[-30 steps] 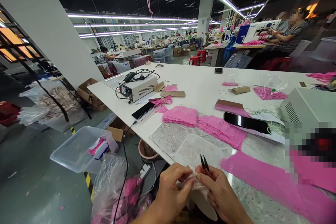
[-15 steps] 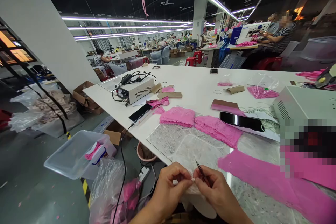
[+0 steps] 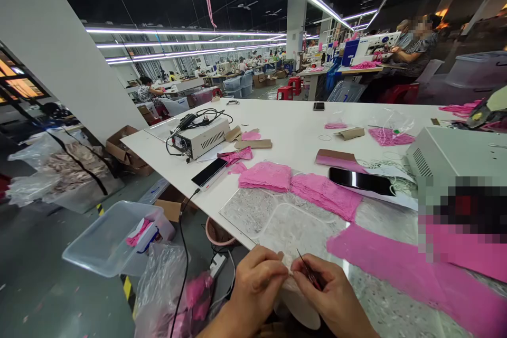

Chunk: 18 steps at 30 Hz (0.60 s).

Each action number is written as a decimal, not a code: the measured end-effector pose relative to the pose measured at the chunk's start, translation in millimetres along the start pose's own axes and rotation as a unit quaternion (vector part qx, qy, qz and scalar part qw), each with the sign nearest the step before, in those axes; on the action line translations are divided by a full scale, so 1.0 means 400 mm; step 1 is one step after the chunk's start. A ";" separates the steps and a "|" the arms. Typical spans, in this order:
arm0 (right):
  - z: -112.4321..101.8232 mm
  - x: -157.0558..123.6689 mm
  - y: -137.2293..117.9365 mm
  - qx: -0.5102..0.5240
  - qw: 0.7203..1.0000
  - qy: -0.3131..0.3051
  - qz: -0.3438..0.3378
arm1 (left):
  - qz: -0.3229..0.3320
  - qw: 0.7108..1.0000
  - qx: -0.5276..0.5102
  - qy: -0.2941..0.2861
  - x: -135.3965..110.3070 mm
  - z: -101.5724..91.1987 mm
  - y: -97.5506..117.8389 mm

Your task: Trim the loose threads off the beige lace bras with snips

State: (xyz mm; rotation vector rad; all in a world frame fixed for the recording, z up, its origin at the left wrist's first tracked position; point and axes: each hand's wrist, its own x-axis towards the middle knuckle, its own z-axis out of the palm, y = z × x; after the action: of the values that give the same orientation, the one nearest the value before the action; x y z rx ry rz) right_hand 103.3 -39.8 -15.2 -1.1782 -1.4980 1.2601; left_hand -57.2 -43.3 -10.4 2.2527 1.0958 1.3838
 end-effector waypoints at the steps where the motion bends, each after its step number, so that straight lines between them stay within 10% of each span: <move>1: -0.003 -0.002 -0.003 0.007 1.000 -0.009 0.005 | 0.013 1.000 0.005 -0.003 0.001 -0.003 0.001; 18: -0.010 0.028 -0.025 0.006 0.990 -0.083 0.116 | 0.302 0.928 0.188 -0.113 0.018 -0.038 0.002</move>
State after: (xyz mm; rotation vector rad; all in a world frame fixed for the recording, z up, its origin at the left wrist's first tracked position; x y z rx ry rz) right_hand 103.5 -28.6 -4.6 -1.2941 -1.5006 1.5530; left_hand -68.0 -40.6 2.3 3.1261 0.6485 1.1129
